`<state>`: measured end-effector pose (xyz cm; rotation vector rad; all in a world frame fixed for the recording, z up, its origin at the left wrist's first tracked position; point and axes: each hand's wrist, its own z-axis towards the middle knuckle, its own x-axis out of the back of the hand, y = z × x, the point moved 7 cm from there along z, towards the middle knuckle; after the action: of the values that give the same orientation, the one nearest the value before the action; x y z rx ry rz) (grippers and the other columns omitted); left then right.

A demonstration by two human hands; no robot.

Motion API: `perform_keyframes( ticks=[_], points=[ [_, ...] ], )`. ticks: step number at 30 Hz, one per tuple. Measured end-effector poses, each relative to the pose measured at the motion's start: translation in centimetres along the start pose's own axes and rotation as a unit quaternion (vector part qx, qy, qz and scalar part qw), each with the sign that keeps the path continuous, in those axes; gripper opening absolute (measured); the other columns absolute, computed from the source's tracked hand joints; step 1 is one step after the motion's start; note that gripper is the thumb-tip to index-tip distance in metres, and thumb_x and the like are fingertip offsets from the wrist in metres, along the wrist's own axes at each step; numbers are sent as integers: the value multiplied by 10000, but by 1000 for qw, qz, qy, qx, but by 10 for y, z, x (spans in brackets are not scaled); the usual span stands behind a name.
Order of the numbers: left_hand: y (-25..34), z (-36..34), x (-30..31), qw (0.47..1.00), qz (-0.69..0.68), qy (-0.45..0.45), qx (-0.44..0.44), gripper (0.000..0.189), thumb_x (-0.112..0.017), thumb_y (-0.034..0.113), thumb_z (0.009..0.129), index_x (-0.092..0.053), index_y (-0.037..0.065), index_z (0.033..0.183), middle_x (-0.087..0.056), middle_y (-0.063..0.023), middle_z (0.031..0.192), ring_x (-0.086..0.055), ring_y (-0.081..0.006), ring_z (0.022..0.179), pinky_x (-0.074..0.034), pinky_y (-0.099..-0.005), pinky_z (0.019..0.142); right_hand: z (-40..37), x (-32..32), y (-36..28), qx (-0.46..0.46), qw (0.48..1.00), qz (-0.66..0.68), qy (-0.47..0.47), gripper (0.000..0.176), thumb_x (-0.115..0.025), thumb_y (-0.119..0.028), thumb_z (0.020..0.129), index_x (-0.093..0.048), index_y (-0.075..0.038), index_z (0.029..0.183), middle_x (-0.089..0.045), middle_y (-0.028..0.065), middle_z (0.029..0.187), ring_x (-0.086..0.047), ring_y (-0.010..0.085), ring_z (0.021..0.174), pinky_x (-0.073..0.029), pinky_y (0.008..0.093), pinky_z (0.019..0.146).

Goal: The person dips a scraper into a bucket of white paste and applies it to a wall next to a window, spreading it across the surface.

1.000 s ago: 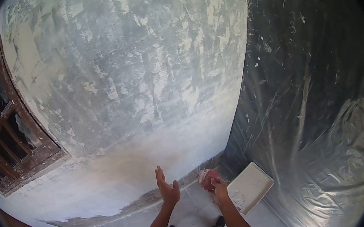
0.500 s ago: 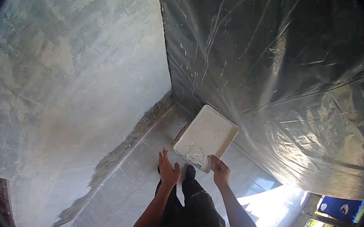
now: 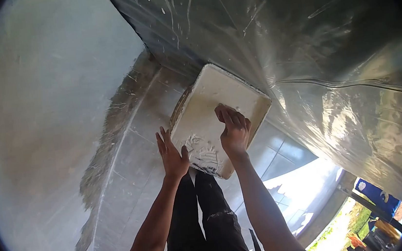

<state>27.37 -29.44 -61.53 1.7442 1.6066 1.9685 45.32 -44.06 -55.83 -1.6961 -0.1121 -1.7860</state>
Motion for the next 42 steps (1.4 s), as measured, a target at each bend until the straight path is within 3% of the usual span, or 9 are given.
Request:
perform_keyframes(
  ticks=[6,8,12,21,26,34,36,40,42],
  points=[
    [-1,0,-1,1000,-19,-11,-4,899,-644,117,868,-153,8,1614,-144,-316,1689,-58,-554,1557,-105,-659,1245,-45,-16,-13,4,998,9,-69,612,-651,114,740,-705,-133,1297,-719,40,1277,-622,250,1253,-383,456,1073],
    [-3,0,-2,1000,-17,-13,-11,897,-644,116,865,-160,11,1613,-148,-313,1691,-61,-549,1559,-104,-655,1247,-39,-5,-12,-12,996,27,-87,607,-655,116,734,-713,-130,1286,-721,36,1274,-633,243,1232,-387,442,1067],
    [-4,0,-4,999,-14,-12,-27,851,-644,121,866,-207,-7,1586,-147,-286,1703,-82,-526,1567,-109,-654,1246,13,9,1,-20,999,14,28,580,-621,120,774,-718,-142,1283,-729,33,1257,-645,236,1202,-411,435,1010],
    [-6,-1,-6,999,-9,8,-46,854,-629,153,879,-194,8,1600,-200,-282,1692,-107,-521,1564,-97,-653,1240,-34,-3,-6,-17,995,38,-86,571,-643,113,738,-733,-140,1242,-742,42,1233,-647,231,1208,-392,436,1041],
    [-8,-2,-6,999,-9,5,-42,841,-628,149,877,-209,10,1592,-212,-278,1691,-112,-519,1564,-97,-653,1238,35,6,22,-43,999,-11,27,551,-612,117,768,-727,-177,1220,-757,6,1199,-669,240,1154,-407,413,995],
    [-8,-1,-8,998,-17,20,-53,836,-623,155,880,-212,22,1596,-220,-273,1690,-112,-521,1564,-101,-661,1232,-18,17,12,-61,995,37,-75,539,-600,113,827,-734,-195,1249,-764,10,1151,-675,221,1111,-406,422,991],
    [-9,-2,-7,999,-14,9,-41,817,-612,176,896,-216,24,1595,-228,-278,1686,-113,-525,1563,-107,-663,1230,5,31,28,-51,999,4,11,505,-584,90,866,-723,-175,1272,-771,16,1136,-685,228,1050,-411,412,964],
    [-8,-1,-9,998,-7,23,-55,796,-595,194,914,-218,21,1593,-233,-282,1682,-118,-527,1562,-104,-668,1229,-17,-7,52,-98,990,-100,-30,443,-584,52,873,-716,-162,1238,-767,-3,1167,-687,227,1070,-442,414,934],
    [-10,-2,-9,999,-3,27,-44,780,-580,206,926,-219,18,1592,-244,-284,1677,-127,-529,1560,-95,-671,1229,-41,-10,29,-100,993,-35,-42,436,-596,4,935,-702,-185,1313,-773,73,1034,-710,291,967,-485,460,882]
  ],
)
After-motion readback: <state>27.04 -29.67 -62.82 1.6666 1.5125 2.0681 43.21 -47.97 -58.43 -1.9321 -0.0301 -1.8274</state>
